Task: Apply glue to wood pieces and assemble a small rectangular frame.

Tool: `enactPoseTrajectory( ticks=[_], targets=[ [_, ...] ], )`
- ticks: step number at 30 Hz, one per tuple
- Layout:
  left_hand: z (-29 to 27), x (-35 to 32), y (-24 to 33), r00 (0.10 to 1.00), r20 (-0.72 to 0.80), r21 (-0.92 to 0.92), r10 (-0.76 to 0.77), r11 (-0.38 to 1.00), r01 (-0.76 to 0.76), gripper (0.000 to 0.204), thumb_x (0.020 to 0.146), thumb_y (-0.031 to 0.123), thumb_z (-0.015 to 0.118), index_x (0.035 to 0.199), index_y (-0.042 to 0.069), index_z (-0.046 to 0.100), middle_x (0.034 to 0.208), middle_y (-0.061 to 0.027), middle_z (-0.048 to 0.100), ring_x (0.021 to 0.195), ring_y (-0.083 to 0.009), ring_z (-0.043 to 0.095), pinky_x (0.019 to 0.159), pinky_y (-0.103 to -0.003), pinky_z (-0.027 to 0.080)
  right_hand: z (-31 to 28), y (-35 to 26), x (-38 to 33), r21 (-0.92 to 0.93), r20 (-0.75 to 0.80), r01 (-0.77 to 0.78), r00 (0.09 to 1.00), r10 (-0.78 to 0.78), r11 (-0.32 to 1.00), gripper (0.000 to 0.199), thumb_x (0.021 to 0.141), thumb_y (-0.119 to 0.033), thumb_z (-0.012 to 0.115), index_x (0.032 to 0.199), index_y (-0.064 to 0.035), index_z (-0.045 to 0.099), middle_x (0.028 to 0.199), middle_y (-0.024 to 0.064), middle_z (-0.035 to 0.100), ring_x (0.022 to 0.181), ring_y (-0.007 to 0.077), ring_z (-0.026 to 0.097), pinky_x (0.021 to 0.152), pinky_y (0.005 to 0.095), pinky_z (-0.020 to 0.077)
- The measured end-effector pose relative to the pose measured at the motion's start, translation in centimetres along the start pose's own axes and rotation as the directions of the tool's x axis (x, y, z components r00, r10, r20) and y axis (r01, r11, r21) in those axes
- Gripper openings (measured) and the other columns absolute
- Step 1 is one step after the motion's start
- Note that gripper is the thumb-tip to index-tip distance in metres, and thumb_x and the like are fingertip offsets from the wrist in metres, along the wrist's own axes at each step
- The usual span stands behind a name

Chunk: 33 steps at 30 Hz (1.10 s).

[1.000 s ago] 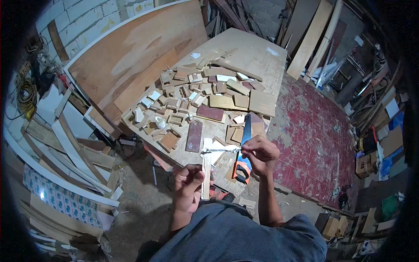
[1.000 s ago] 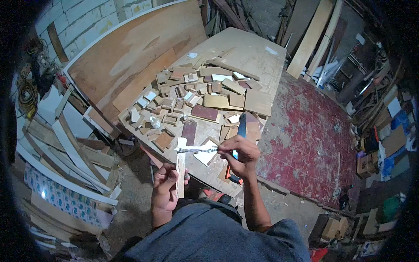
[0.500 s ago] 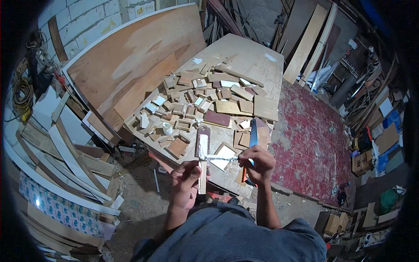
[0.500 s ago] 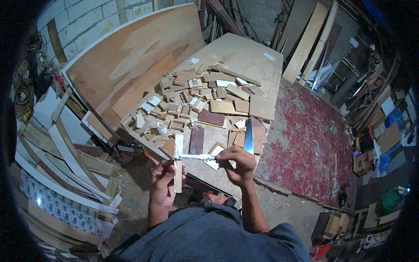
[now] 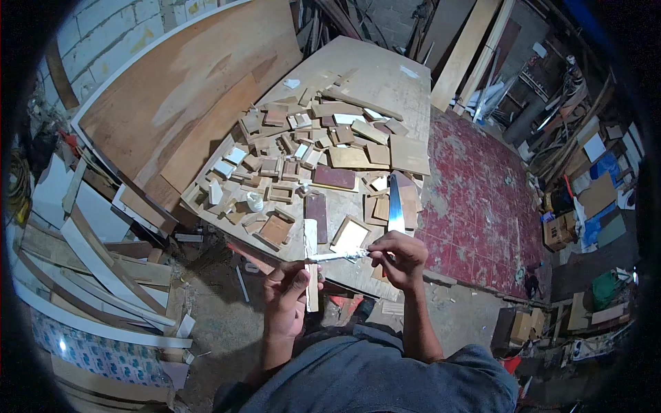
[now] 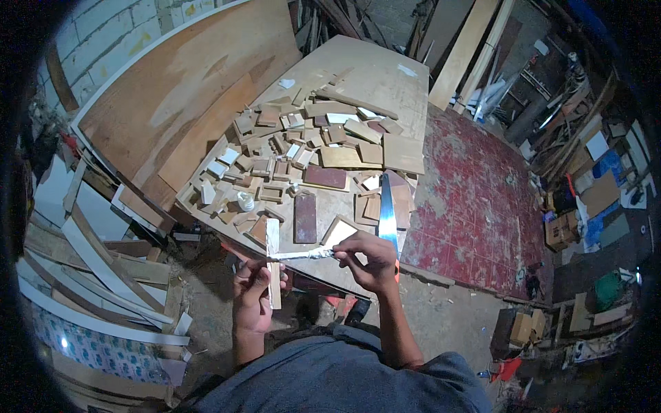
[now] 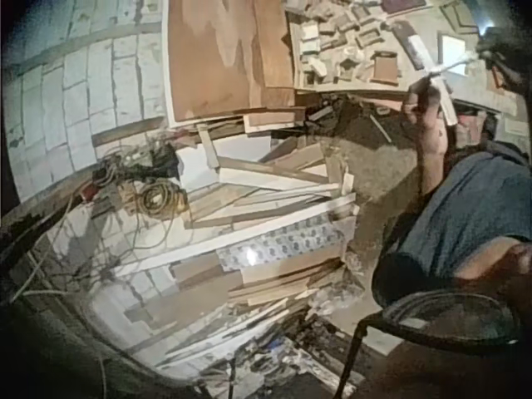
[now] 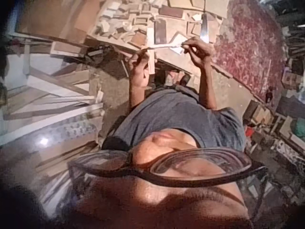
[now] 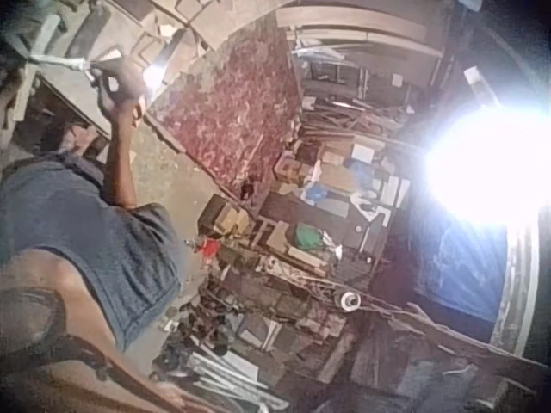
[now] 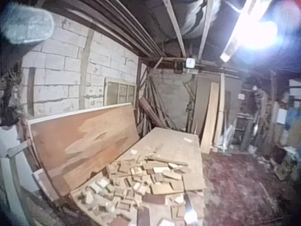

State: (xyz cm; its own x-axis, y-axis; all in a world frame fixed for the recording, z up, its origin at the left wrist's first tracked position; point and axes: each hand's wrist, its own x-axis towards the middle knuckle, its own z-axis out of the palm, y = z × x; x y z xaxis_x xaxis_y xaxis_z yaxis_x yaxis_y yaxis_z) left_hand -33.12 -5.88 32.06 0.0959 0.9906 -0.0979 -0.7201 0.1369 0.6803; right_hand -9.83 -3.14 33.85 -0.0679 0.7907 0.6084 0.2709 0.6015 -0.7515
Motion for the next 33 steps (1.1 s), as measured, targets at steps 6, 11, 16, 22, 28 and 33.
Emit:
enactPoseTrajectory(
  ticks=[6, 11, 16, 22, 28, 33],
  targets=[
    [-0.6, 1.7, 0.0, 0.994, 0.097, 0.048, -0.047, 0.998, 0.043, 0.018, 0.090, 0.009, 0.070, 0.103, -0.003, 0.066, 0.095, -0.0159, 0.072, 0.079, -0.0188, 0.070, 0.074, -0.030, 0.058, 0.1, 0.0, -0.6, 0.177, -0.169, -0.112, 0.975, 0.143, 0.978, 0.004, 0.087, 0.008, 0.062, 0.087, 0.0083, 0.066, 0.075, 0.0119, 0.064, 0.058, 0.0143, 0.063, 0.051, 0.0249, 0.0491],
    [1.2, 1.3, -1.5, 0.986, 0.130, 0.087, -0.106, 0.992, 0.095, 0.019, 0.090, 0.009, 0.069, 0.105, -0.003, 0.066, 0.097, -0.0166, 0.071, 0.079, -0.0175, 0.069, 0.075, -0.030, 0.058, -1.3, 0.4, -0.8, 0.084, -0.243, -0.159, 0.954, 0.175, 0.984, 0.003, 0.084, 0.009, 0.067, 0.087, 0.0071, 0.067, 0.079, 0.0123, 0.067, 0.061, 0.0134, 0.064, 0.053, 0.0242, 0.0509],
    [3.5, 1.2, -3.5, 0.988, 0.140, 0.118, -0.069, 0.992, 0.053, 0.024, 0.086, 0.001, 0.065, 0.109, -0.006, 0.066, 0.101, -0.0176, 0.071, 0.084, -0.0181, 0.069, 0.079, -0.029, 0.057, -4.8, 1.8, -1.6, -0.073, -0.231, -0.104, 0.969, 0.084, 0.992, 0.008, 0.080, 0.007, 0.073, 0.085, 0.0035, 0.069, 0.078, 0.0128, 0.069, 0.060, 0.0126, 0.065, 0.051, 0.0223, 0.0486],
    [6.6, 0.3, -7.3, 0.992, 0.127, 0.139, -0.001, 0.990, -0.017, 0.030, 0.084, 0.000, 0.062, 0.114, -0.007, 0.064, 0.105, -0.0193, 0.069, 0.088, -0.0199, 0.069, 0.082, -0.030, 0.056, -9.9, 3.8, -2.1, -0.103, -0.121, 0.048, 0.991, -0.061, 0.994, 0.010, 0.077, 0.004, 0.076, 0.084, 0.0009, 0.069, 0.078, 0.0107, 0.070, 0.064, 0.0142, 0.067, 0.055, 0.0240, 0.0493],
    [11.9, 1.2, -13.8, 0.990, 0.138, 0.334, 0.041, 0.939, -0.086, 0.031, 0.086, -0.002, 0.058, 0.116, -0.009, 0.061, 0.103, -0.0228, 0.070, 0.086, -0.0209, 0.070, 0.076, -0.029, 0.057, -16.9, 7.3, -4.9, -0.036, -0.164, 0.007, 0.986, -0.013, 0.999, 0.018, 0.071, 0.006, 0.078, 0.086, 0.0016, 0.070, 0.078, 0.0109, 0.070, 0.069, 0.0164, 0.068, 0.062, 0.0251, 0.0522],
    [16.1, 1.5, -17.9, 0.994, 0.105, 0.500, -0.022, 0.865, -0.033, 0.034, 0.091, 0.004, 0.059, 0.122, -0.009, 0.056, 0.092, -0.0249, 0.071, 0.076, -0.0202, 0.071, 0.056, -0.025, 0.056, -21.5, 8.9, -5.9, 0.012, -0.231, -0.101, 0.968, 0.101, 0.995, 0.022, 0.071, 0.004, 0.080, 0.091, 0.0023, 0.071, 0.078, 0.0101, 0.070, 0.070, 0.0140, 0.067, 0.061, 0.0232, 0.0518]
  ],
)
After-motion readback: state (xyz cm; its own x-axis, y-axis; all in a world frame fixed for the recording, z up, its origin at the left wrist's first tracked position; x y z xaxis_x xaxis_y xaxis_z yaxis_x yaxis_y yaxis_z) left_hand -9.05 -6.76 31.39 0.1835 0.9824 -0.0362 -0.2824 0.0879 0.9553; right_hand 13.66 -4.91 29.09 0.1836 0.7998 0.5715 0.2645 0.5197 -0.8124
